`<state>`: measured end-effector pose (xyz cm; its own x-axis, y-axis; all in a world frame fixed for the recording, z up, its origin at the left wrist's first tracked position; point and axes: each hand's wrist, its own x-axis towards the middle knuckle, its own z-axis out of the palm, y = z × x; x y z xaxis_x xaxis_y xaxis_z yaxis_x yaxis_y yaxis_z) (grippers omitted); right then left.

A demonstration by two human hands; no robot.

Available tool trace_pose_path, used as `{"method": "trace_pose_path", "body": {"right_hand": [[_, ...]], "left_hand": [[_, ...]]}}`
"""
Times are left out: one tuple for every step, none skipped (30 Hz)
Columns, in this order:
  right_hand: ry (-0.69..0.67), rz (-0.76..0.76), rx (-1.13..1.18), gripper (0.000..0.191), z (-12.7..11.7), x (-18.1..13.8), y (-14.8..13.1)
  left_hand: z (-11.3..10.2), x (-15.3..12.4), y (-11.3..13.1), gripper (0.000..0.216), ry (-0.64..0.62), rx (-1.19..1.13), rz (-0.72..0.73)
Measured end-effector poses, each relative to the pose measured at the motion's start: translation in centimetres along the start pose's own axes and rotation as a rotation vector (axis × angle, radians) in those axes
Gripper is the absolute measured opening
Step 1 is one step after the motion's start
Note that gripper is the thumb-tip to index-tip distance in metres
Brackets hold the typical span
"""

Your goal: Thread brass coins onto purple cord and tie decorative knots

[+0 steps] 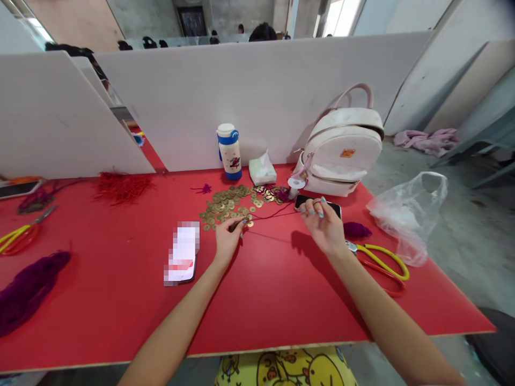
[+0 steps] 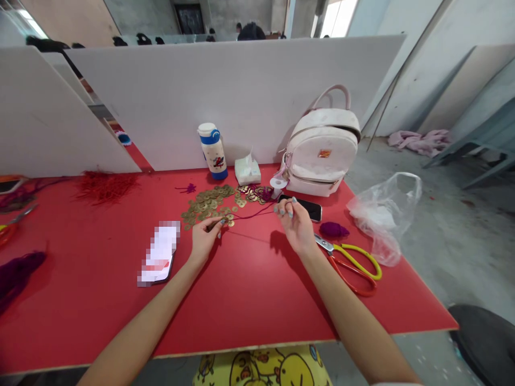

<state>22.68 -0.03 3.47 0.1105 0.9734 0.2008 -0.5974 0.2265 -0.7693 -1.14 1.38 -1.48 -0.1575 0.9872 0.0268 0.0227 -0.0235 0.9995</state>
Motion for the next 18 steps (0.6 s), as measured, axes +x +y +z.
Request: {"method": "trace_pose_path", "body": {"right_hand": [[0.007, -0.005, 0.041, 0.045, 0.0, 0.1, -0.2], [0.015, -0.016, 0.068, 0.043, -0.1, 0.1, -0.5], [0.026, -0.028, 0.081, 0.041, -0.2, 0.2, -0.7], [0.041, -0.037, 0.082, 0.038, -0.4, 0.3, -0.9], [0.065, -0.047, 0.073, 0.035, -0.5, 0.4, -1.1], [0.094, -0.058, 0.055, 0.031, -0.7, 0.4, -1.2], [0.126, -0.068, 0.025, 0.026, -0.9, 0.5, -1.2], [0.155, -0.077, -0.017, 0.023, -1.1, 0.6, -1.1], [0.178, -0.082, -0.071, 0.023, -1.2, 0.6, -0.9], [0.191, -0.085, -0.132, 0.024, -1.3, 0.6, -0.7], [0.193, -0.088, -0.197, 0.026, -1.3, 0.5, -0.4], [0.182, -0.087, -0.261, 0.028, -1.2, 0.4, -0.2], [0.161, -0.082, -0.319, 0.032, -1.1, 0.2, 0.1], [0.132, -0.07, -0.371, 0.036, -1.0, 0.0, 0.3], [0.099, -0.049, -0.417, 0.041, -0.8, -0.1, 0.5], [0.062, -0.017, -0.46, 0.046, -0.6, -0.3, 0.8], [0.024, 0.022, -0.496, 0.048, -0.4, -0.5, 1.0], [-0.014, 0.065, -0.527, 0.047, -0.3, -0.7, 1.2]], "left_hand": [[0.0, 0.0, 0.1, 0.03, 0.006, 0.015, 0.002], [-0.1, 0.0, 0.2, 0.029, 0.012, 0.03, 0.004], [-0.1, -0.1, 0.3, 0.027, 0.016, 0.043, 0.007], [-0.1, -0.1, 0.5, 0.026, 0.019, 0.049, 0.009], [0.0, -0.2, 0.7, 0.026, 0.021, 0.045, 0.01], [0.0, -0.2, 0.9, 0.025, 0.023, 0.037, 0.01], [0.0, -0.3, 1.0, 0.024, 0.026, 0.028, 0.01], [0.1, -0.3, 1.2, 0.024, 0.028, 0.021, 0.009], [0.1, -0.3, 1.3, 0.023, 0.032, 0.018, 0.008], [0.1, -0.3, 1.4, 0.023, 0.035, 0.018, 0.007], [0.1, -0.3, 1.5, 0.023, 0.037, 0.018, 0.008], [0.0, -0.3, 1.5, 0.023, 0.036, 0.018, 0.009], [0.0, -0.3, 1.5, 0.024, 0.032, 0.015, 0.011], [-0.1, -0.2, 1.5, 0.024, 0.025, 0.01, 0.012], [-0.1, -0.2, 1.5, 0.025, 0.013, 0.0, 0.014], [-0.1, -0.2, 1.4, 0.026, -0.005, -0.012, 0.014], [-0.1, -0.3, 1.4, 0.027, -0.028, -0.025, 0.013], [-0.1, -0.3, 1.4, 0.027, -0.054, -0.038, 0.009]]}}
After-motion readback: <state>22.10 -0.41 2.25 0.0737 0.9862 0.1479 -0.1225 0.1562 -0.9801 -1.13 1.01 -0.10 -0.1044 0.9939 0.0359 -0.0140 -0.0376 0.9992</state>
